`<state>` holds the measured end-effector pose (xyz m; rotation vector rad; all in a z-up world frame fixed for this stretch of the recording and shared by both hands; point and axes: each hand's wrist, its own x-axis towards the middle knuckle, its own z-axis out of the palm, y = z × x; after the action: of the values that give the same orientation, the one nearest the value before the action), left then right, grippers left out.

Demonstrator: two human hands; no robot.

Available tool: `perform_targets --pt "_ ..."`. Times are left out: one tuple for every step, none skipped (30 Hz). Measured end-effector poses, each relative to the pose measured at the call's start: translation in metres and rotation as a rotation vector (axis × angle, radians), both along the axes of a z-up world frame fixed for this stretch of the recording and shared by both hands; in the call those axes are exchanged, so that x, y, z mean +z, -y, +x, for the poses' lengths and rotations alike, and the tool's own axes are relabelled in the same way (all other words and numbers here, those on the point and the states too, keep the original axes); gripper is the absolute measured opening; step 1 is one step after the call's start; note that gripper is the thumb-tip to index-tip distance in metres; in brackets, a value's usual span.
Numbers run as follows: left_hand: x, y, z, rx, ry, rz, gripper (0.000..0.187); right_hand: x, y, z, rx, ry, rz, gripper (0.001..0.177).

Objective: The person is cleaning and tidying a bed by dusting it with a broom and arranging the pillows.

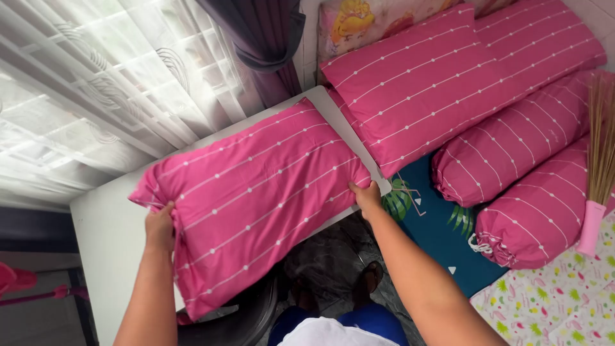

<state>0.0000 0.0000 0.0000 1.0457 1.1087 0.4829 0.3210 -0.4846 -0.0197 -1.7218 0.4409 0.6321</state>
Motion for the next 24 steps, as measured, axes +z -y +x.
perform_targets --pt "0.007 -0.007 0.008 -0.010 0.048 0.085 0.008 0.002 -0.003 0.000 -0.003 0.192 -0.077 0.063" --pt "0.014 -0.015 0.016 -0.020 0.097 0.169 0.011 0.005 -0.006 -0.001 -0.005 0.385 -0.154 0.055" --pt "0.015 -0.019 0.018 -0.020 0.093 0.171 0.011 0.008 -0.006 -0.002 -0.004 0.381 -0.152 0.055" --pt "0.015 -0.024 0.019 -0.034 0.031 0.290 0.014 0.010 -0.005 -0.004 -0.021 0.386 -0.191 0.054" --pt "0.012 -0.025 0.021 -0.057 -0.032 0.403 0.017 0.012 0.001 -0.008 -0.042 0.387 -0.236 0.054" --pt "0.015 -0.021 0.019 -0.064 -0.037 0.399 0.017 0.008 0.003 -0.010 -0.046 0.380 -0.242 0.054" --pt "0.018 -0.019 0.023 -0.121 -0.341 0.571 0.020 0.005 0.005 -0.007 -0.033 0.322 -0.231 0.054" --pt "0.022 -0.017 0.026 -0.178 -0.647 0.739 0.023 0.003 0.007 -0.004 -0.020 0.264 -0.219 0.055" --pt "0.009 -0.023 0.023 -0.183 -0.642 0.739 0.023 0.006 0.006 -0.005 -0.026 0.267 -0.222 0.055" --pt "-0.004 -0.029 0.021 -0.179 -0.751 0.769 0.023 0.010 0.003 -0.006 -0.005 0.251 -0.288 0.056" --pt "-0.018 -0.035 0.016 -0.176 -0.863 0.795 0.023 0.013 0.002 -0.009 0.018 0.231 -0.355 0.056" --pt "-0.016 -0.031 0.017 -0.181 -0.862 0.794 0.023 0.015 0.000 -0.009 0.015 0.230 -0.359 0.056" --pt "-0.014 -0.026 0.015 -0.133 -0.878 0.723 0.026 0.016 0.001 -0.011 0.016 0.240 -0.386 0.058" --pt "-0.012 -0.020 0.012 -0.086 -0.894 0.652 0.029 0.017 0.001 -0.014 0.017 0.249 -0.413 0.060" --pt "-0.009 -0.013 0.015 -0.086 -0.892 0.652 0.029 0.017 0.002 -0.013 0.016 0.251 -0.413 0.060" --pt "-0.005 -0.006 0.017 -0.061 -0.913 0.577 0.039 0.017 0.003 -0.012 0.085 0.237 -0.496 0.062" --pt "0.000 0.000 0.020 -0.036 -0.933 0.505 0.051 0.017 0.002 -0.011 0.153 0.222 -0.575 0.064" --pt "0.001 0.017 0.022 -0.036 -0.931 0.508 0.051 0.021 0.007 -0.011 0.151 0.224 -0.573 0.064" --pt "0.003 0.034 0.025 -0.118 -0.923 0.916 0.071 0.024 0.011 -0.011 0.167 0.209 -0.543 0.067" --pt "0.004 0.052 0.029 -0.204 -0.888 1.322 0.093 0.028 0.017 -0.011 0.184 0.195 -0.513 0.070" --pt "0.013 0.075 0.037 -0.207 -0.885 1.325 0.093 0.017 0.039 -0.010 0.180 0.193 -0.513 0.070" --pt "0.021 0.099 0.045 -0.400 -0.727 1.416 0.087 0.005 0.062 -0.010 0.254 0.373 -0.598 0.066" --pt "0.029 0.125 0.051 -0.591 -0.563 1.492 0.082 -0.006 0.086 -0.010 0.331 0.553 -0.680 0.062" --pt "0.031 0.142 0.057 -0.594 -0.563 1.493 0.082 0.004 0.115 -0.014 0.329 0.551 -0.680 0.062"
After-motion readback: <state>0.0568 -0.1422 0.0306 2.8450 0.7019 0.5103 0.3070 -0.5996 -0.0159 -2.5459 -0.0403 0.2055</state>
